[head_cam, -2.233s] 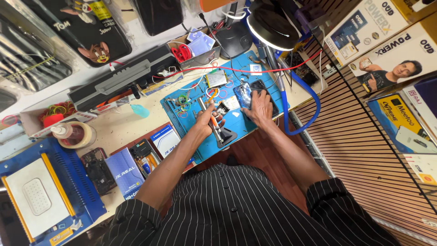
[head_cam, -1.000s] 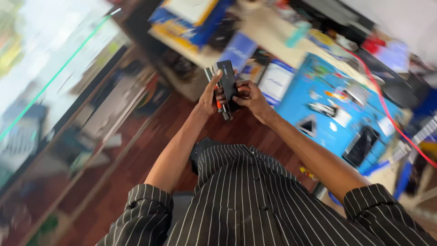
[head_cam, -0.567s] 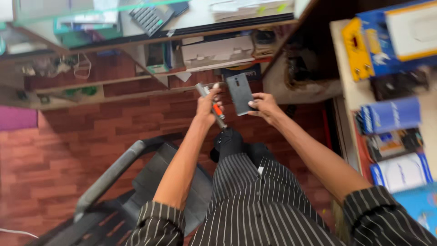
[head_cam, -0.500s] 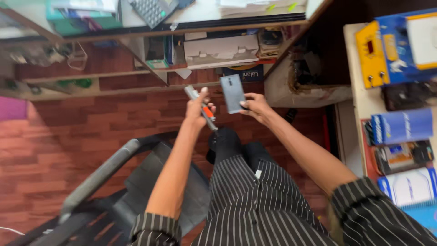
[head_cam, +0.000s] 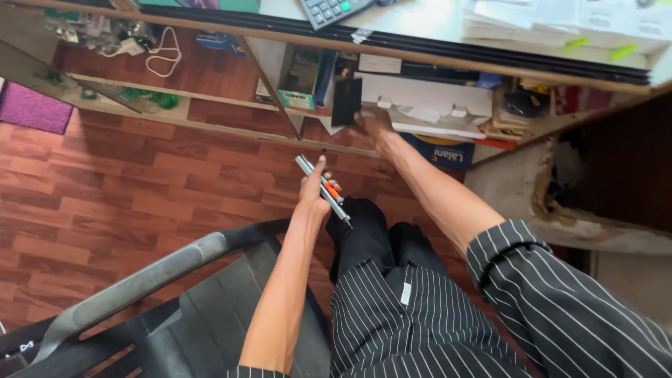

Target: The person replaces a smartphone screen by applying adhesive to the device frame and pressing a new screen component into place. They then handle the back panel and use a screwdriver to secure internal components before closing the device.

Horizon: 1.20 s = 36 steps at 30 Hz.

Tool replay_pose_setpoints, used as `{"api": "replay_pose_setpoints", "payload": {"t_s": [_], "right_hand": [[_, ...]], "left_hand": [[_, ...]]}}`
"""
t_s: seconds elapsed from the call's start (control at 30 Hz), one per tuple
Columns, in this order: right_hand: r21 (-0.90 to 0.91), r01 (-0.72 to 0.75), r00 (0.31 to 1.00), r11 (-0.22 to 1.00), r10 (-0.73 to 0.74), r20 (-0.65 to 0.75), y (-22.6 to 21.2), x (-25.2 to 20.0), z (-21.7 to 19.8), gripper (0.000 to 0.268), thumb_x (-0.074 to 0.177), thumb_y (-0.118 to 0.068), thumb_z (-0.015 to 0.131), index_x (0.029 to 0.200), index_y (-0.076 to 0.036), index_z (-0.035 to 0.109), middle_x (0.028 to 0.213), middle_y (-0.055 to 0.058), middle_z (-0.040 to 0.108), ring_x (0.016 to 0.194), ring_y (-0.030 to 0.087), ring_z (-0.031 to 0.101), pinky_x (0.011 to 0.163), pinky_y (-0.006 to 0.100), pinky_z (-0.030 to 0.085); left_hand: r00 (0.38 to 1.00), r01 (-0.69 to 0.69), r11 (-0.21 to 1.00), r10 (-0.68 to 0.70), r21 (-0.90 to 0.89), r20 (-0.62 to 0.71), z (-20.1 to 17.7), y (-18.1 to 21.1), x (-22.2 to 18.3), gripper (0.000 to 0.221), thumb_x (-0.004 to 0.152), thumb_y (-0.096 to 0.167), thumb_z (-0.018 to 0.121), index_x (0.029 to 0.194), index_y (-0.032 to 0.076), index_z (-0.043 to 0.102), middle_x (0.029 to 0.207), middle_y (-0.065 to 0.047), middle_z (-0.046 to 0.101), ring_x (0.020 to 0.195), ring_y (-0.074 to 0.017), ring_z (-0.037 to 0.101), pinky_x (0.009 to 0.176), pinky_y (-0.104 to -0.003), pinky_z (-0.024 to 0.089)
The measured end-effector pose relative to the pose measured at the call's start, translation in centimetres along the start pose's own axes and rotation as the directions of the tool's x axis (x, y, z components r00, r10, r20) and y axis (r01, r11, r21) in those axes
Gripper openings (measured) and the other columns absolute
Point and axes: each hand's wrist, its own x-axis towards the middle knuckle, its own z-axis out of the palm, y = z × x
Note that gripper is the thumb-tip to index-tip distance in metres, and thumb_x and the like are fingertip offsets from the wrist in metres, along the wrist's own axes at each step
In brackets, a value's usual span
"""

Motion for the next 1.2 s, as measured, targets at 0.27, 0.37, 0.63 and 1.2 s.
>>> {"api": "replay_pose_setpoints", "payload": {"t_s": [0.27,0.37,0.63,1.2], "right_hand": [[-0.262,0.171,0.979,0.95,-0.134,0.151,-2.1,-5.2,0.2,0.041,0.089,0.007,0.066,0.13,0.001,0.064,0.096,0.017,0.073,0.076,0.02,0.071,0.063,0.032,0.059],[-0.363,-0.019,0.988,0.932,0.074,0.136,-2.5,-12.6,-1.8,0.022,0.096,-0.017,0.059,0.114,-0.005,0.066,0.093,0.008,0.073,0.075,0.016,0.071,0.062,0.031,0.056],[0.272,-0.081,0.995,0.959,0.096,-0.042,-10.6,-36.3,-12.1,0.045,0.103,-0.061,0.05,0.085,-0.021,0.058,0.07,-0.013,0.047,0.062,0.002,0.046,0.06,0.024,0.046],[0.565,0.69,0.685,0.453,-0.157,-0.711,-2.0,-80.4,-26.1,0.033,0.113,-0.047,0.058,0.099,-0.017,0.064,0.082,-0.009,0.059,0.072,0.008,0.058,0.068,0.028,0.053]], "left_hand": [[0.999,-0.005,0.989,-0.003,0.149,0.054,5.4,1.5,-1.4,0.032,0.087,0.031,0.08,0.086,0.013,0.053,0.068,-0.002,0.054,0.053,-0.0166,0.054,0.048,-0.036,0.051],[0.994,0.009,0.983,-0.029,0.182,0.106,8.7,0.1,-4.4,0.033,0.09,0.034,0.078,0.087,0.012,0.053,0.065,0.0,0.052,0.052,-0.0153,0.053,0.047,-0.034,0.051],[0.863,0.056,0.86,-0.297,0.508,0.408,24.0,-9.4,-20.7,0.02,0.096,0.027,0.073,0.094,0.011,0.061,0.065,0.002,0.053,0.054,-0.0124,0.054,0.051,-0.029,0.053],[0.329,-0.024,0.208,-0.922,0.978,0.204,25.2,-39.2,-53.9,0.033,0.091,0.038,0.077,0.079,0.012,0.06,0.06,0.001,0.053,0.049,-0.0129,0.051,0.047,-0.031,0.044]]}}
